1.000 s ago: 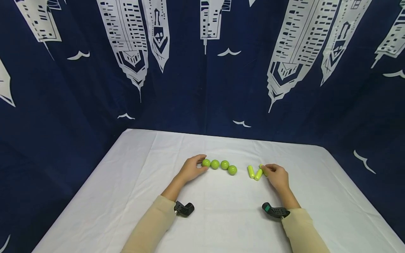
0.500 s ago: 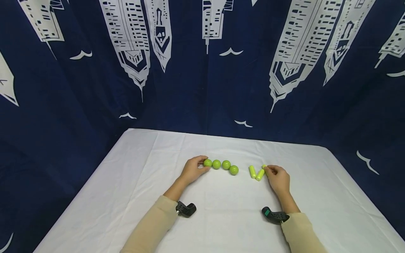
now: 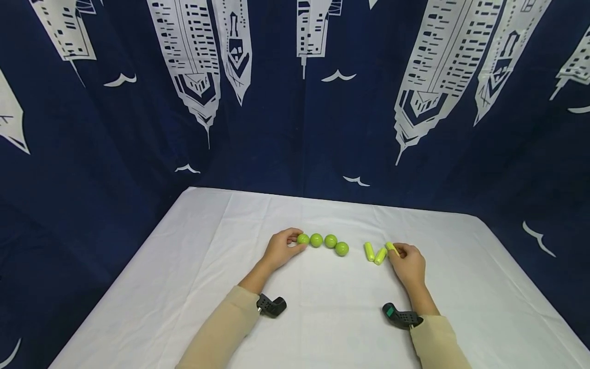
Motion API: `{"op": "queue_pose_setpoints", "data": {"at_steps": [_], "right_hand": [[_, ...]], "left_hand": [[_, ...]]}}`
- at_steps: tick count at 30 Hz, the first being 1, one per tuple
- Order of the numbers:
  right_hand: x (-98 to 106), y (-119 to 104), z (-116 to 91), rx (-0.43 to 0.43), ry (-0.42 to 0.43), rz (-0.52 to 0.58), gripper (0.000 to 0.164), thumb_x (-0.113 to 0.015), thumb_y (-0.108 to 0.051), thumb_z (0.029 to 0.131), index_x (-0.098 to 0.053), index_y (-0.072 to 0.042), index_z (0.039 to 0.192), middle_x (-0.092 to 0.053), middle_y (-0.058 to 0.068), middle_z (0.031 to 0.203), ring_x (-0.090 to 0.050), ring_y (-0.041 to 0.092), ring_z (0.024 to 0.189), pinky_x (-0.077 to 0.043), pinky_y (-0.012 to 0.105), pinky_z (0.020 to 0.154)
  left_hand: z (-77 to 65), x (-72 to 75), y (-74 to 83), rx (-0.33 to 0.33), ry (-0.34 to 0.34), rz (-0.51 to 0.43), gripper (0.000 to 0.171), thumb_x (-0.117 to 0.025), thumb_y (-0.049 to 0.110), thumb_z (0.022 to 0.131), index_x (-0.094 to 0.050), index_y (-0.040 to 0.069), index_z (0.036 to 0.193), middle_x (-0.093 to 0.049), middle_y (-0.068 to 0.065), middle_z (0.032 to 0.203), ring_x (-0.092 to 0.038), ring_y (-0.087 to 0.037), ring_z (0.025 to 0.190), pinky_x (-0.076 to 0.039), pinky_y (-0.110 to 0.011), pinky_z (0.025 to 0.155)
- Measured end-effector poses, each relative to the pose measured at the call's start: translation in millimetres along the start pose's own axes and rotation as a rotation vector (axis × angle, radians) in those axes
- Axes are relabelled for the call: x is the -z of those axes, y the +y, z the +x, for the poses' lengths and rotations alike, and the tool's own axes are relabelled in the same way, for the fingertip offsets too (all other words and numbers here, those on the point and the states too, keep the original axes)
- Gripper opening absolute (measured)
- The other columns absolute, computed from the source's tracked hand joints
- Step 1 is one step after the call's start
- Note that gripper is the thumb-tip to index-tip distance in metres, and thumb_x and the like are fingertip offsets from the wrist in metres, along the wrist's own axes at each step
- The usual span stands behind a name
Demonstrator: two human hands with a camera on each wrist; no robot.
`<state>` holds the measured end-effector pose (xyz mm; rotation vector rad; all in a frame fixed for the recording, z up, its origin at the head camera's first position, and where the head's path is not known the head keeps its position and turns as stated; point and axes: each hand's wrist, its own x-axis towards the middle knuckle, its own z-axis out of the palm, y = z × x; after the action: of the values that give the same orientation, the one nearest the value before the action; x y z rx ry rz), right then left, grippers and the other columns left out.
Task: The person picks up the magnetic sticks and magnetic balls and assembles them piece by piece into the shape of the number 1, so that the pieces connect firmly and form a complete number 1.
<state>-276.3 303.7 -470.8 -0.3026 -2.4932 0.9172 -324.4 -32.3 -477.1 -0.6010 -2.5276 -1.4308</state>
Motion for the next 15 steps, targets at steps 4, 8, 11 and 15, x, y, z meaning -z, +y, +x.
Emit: {"op": "queue_pose_setpoints", "data": {"at_steps": [4,8,11,15], "right_hand": [[2.4,-0.2,-1.8,-0.006,-0.012,-0.009,0.032,-0.062,-0.008,0.085,-0.065,0.011,0.111,-0.056,0.019,0.089,-0.051,0.031,0.082,-0.04,0.038,0.068],[4.6,0.5,-1.8,-0.011,-0.017,0.004,0.032,-0.063,-0.007,0.085,-0.064,0.011,0.112,-0.056,0.02,0.091,-0.051,0.031,0.083,-0.04,0.038,0.069],[5.8,1.5,-1.2,-0.029,-0.012,0.031,0.032,-0.062,-0.007,0.086,-0.064,0.011,0.112,-0.057,0.02,0.091,-0.051,0.03,0.084,-0.041,0.037,0.069],[6.7,3.0,-0.5,-0.079,-0.011,0.069,0.032,-0.06,-0.008,0.087,-0.064,0.01,0.113,-0.059,0.02,0.094,-0.052,0.029,0.086,-0.042,0.036,0.07]], "left_hand": [[-1.7,0.4,0.7,0.007,-0.002,-0.009,0.037,-0.078,0.015,0.085,-0.065,0.002,0.117,-0.069,-0.009,0.108,-0.064,-0.021,0.099,-0.053,-0.031,0.089],[-2.9,2.0,1.3,-0.006,0.006,-0.027,0.037,-0.078,0.015,0.084,-0.066,0.002,0.116,-0.069,-0.01,0.107,-0.065,-0.022,0.098,-0.054,-0.03,0.087],[-3.0,2.8,0.4,-0.003,0.022,-0.068,0.036,-0.079,0.013,0.083,-0.066,0.001,0.114,-0.069,-0.01,0.104,-0.065,-0.021,0.095,-0.055,-0.029,0.085],[-1.9,3.0,-2.1,0.011,0.054,-0.153,0.034,-0.08,0.01,0.081,-0.068,-0.001,0.111,-0.07,-0.011,0.098,-0.065,-0.02,0.089,-0.056,-0.027,0.08]]}}
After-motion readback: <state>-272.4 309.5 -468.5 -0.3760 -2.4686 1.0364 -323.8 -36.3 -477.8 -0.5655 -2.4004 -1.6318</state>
